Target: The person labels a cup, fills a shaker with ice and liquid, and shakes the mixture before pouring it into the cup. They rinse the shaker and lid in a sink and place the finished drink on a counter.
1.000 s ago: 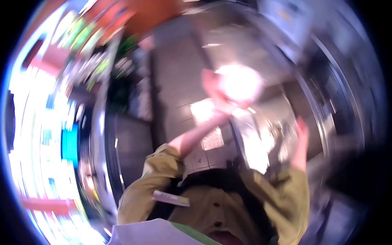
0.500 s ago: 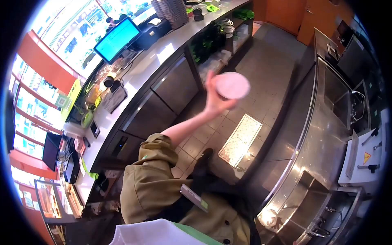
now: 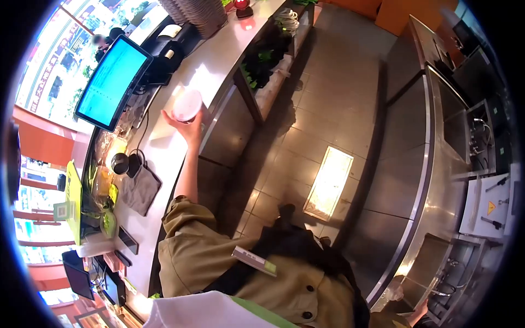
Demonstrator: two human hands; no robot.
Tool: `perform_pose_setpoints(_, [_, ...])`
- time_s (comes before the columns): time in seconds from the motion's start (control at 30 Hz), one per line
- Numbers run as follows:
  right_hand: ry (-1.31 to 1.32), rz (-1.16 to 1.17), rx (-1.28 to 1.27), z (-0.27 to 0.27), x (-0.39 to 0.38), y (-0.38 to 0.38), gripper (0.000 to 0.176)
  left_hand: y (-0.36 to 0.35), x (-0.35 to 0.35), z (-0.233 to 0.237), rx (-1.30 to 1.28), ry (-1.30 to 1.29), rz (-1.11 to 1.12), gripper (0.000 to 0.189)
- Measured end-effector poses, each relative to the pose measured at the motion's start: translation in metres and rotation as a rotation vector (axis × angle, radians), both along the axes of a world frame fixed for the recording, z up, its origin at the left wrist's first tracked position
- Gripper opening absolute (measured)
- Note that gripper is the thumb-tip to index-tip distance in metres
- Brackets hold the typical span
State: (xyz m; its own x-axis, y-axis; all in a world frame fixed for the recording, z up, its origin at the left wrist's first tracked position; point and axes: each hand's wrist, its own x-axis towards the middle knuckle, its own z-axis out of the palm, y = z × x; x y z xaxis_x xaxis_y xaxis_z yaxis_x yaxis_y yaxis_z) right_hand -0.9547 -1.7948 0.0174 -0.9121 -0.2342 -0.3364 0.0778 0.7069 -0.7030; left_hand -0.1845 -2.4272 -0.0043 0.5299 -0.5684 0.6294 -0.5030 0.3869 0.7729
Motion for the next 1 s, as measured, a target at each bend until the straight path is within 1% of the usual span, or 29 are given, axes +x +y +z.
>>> perform_pose_setpoints(0.07, [-0.002, -0.009, 0.033, 0.011, 0.002, 0.001, 0.028, -0.014, 0.028, -0.010, 0.037, -0.044, 0.100, 0.113])
perform_pose_setpoints(0.17, [-0.006, -0.022, 0.069, 0.027, 0.000, 0.007, 0.028, -0.037, 0.071, -0.036, 0.058, -0.115, 0.244, 0.114])
perform_pose_setpoints(0.23, [-0.010, -0.022, 0.086, 0.034, -0.005, 0.010, 0.028, -0.046, 0.089, -0.045, 0.058, -0.152, 0.317, 0.115])
perform_pose_setpoints(0.33, [-0.007, -0.056, 0.100, 0.036, -0.021, 0.024, 0.029, -0.056, 0.100, -0.042, 0.042, -0.043, 0.331, 0.114])
perform_pose_setpoints(0.37, [0.052, -0.114, 0.124, 0.027, -0.037, 0.037, 0.028, -0.059, 0.105, -0.042, 0.055, -0.066, 0.357, 0.114])
perform_pose_setpoints(0.43, [0.170, -0.231, 0.169, 0.012, -0.065, 0.054, 0.028, -0.066, 0.113, -0.043, 0.043, -0.045, 0.338, 0.117])
perform_pose_setpoints(0.47, [0.255, -0.067, 0.176, 0.011, -0.071, 0.047, 0.031, -0.069, 0.119, -0.047, 0.034, -0.047, 0.333, 0.119])
perform_pose_setpoints(0.53, [0.414, 0.211, 0.198, 0.008, -0.066, 0.028, 0.037, -0.081, 0.138, -0.065, 0.103, -0.429, 0.596, 0.126])
perform_pose_setpoints(0.57, [0.489, 0.301, 0.221, 0.010, -0.052, 0.046, 0.040, -0.082, 0.135, -0.078, 0.223, -0.521, 0.810, 0.115])
perform_pose_setpoints(0.6, [0.484, 0.428, 0.290, -0.013, -0.081, 0.081, 0.040, -0.091, 0.185, -0.139, 0.277, -1.193, 1.193, 0.090])
perform_pose_setpoints(0.63, [0.450, 0.246, 0.342, -0.003, -0.045, 0.057, 0.042, -0.058, 0.149, -0.144, 0.190, -1.186, 1.035, 0.090])
perform_pose_setpoints(0.67, [0.409, 0.054, 0.382, 0.009, -0.003, 0.028, 0.045, -0.063, 0.097, -0.129, 0.124, -0.977, 0.828, 0.082])
perform_pose_setpoints(0.7, [0.366, -0.133, 0.406, 0.039, 0.066, -0.034, 0.047, -0.038, 0.053, -0.125, 0.094, -0.768, 0.594, 0.074])
perform_pose_setpoints(0.73, [0.422, -0.151, 0.437, 0.038, 0.082, -0.032, 0.055, -0.016, 0.001, -0.131, 0.104, -0.570, 0.336, 0.067])
perform_pose_setpoints(0.77, [0.396, -0.239, 0.604, 0.052, 0.107, -0.046, 0.056, 0.013, -0.050, -0.138, 0.157, -0.391, 0.081, 0.059])
perform_pose_setpoints(0.8, [0.505, -0.302, 0.704, 0.040, 0.116, -0.033, 0.055, 0.041, -0.115, -0.148, 0.248, -0.233, -0.157, 0.052])
perform_pose_setpoints(0.83, [0.447, -0.306, 0.742, 0.036, 0.123, -0.022, 0.051, 0.083, -0.165, -0.153, 0.365, -0.088, -0.363, 0.044])
perform_pose_setpoints(0.87, [0.430, -0.364, 0.657, 0.017, 0.130, 0.000, 0.045, 0.118, -0.222, -0.150, 0.500, 0.047, -0.537, 0.037])
perform_pose_setpoints(0.9, [0.549, -0.294, 0.638, 0.003, 0.140, 0.008, 0.039, 0.141, -0.265, -0.166, 0.643, -0.086, -0.974, 0.037])
perform_pose_setpoints(0.93, [0.461, -0.417, 0.503, -0.009, 0.159, 0.017, 0.034, 0.165, -0.298, -0.182, 0.759, -0.232, -1.388, 0.036])
perform_pose_setpoints(0.97, [0.523, -0.342, 0.469, -0.024, 0.171, 0.032, 0.030, 0.196, -0.328, -0.153, 0.881, -0.141, -1.904, 0.046])
perform_pose_setpoints(1.0, [0.566, -0.297, 0.430, -0.024, 0.190, 0.038, 0.031, 0.223, -0.358, -0.125, 0.542, -0.471, -2.174, 0.044])
